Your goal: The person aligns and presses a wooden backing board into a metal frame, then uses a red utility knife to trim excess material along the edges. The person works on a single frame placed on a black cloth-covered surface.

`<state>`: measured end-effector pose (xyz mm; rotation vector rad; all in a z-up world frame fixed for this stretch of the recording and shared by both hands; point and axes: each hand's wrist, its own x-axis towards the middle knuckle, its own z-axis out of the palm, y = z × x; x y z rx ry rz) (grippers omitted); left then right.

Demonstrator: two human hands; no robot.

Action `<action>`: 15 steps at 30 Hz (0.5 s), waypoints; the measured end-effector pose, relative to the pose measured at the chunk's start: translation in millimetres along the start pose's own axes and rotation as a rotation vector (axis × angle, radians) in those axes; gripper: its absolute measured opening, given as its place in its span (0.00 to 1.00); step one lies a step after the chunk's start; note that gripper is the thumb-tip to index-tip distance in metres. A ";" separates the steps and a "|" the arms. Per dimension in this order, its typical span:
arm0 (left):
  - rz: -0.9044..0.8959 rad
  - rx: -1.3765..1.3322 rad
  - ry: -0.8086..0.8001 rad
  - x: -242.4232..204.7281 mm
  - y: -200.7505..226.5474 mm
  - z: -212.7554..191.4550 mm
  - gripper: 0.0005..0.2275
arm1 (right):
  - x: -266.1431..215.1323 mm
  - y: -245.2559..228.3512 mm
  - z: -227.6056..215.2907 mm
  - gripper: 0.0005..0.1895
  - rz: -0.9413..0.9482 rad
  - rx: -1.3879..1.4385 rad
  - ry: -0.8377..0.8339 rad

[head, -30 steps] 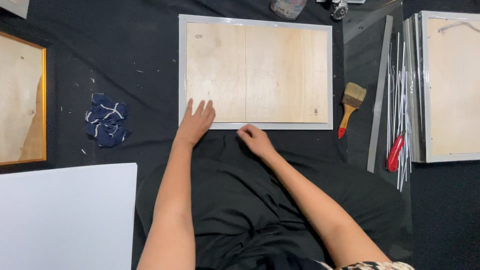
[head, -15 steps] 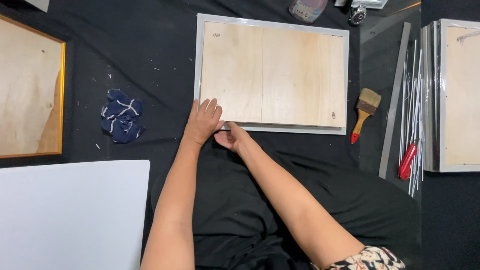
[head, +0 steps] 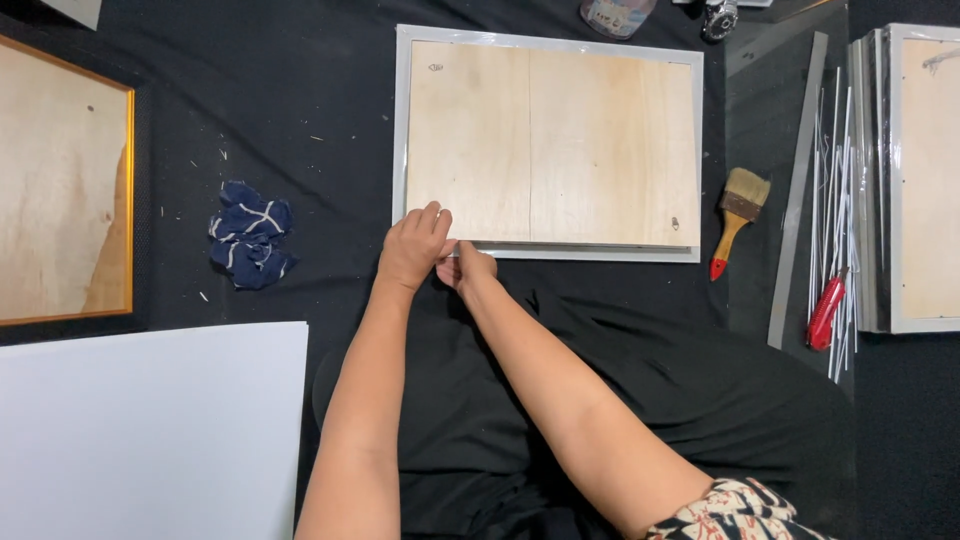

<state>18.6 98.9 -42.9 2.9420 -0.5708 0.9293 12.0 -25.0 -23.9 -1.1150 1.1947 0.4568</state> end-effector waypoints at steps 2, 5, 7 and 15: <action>-0.003 0.000 -0.007 1.0 -0.7 -3.8 0.21 | -8.2 -2.5 -1.3 0.22 0.002 -0.012 -0.008; -0.017 0.004 -0.015 5.5 -2.2 -14.9 0.21 | -18.7 -4.5 -1.4 0.24 -0.004 -0.027 -0.016; -0.023 0.003 -0.016 5.7 -1.5 -16.3 0.21 | -19.2 -3.5 -1.2 0.25 -0.012 -0.024 -0.011; -0.021 0.027 -0.034 5.5 -2.1 -14.5 0.23 | -13.3 -2.7 4.1 0.25 -0.032 -0.019 0.028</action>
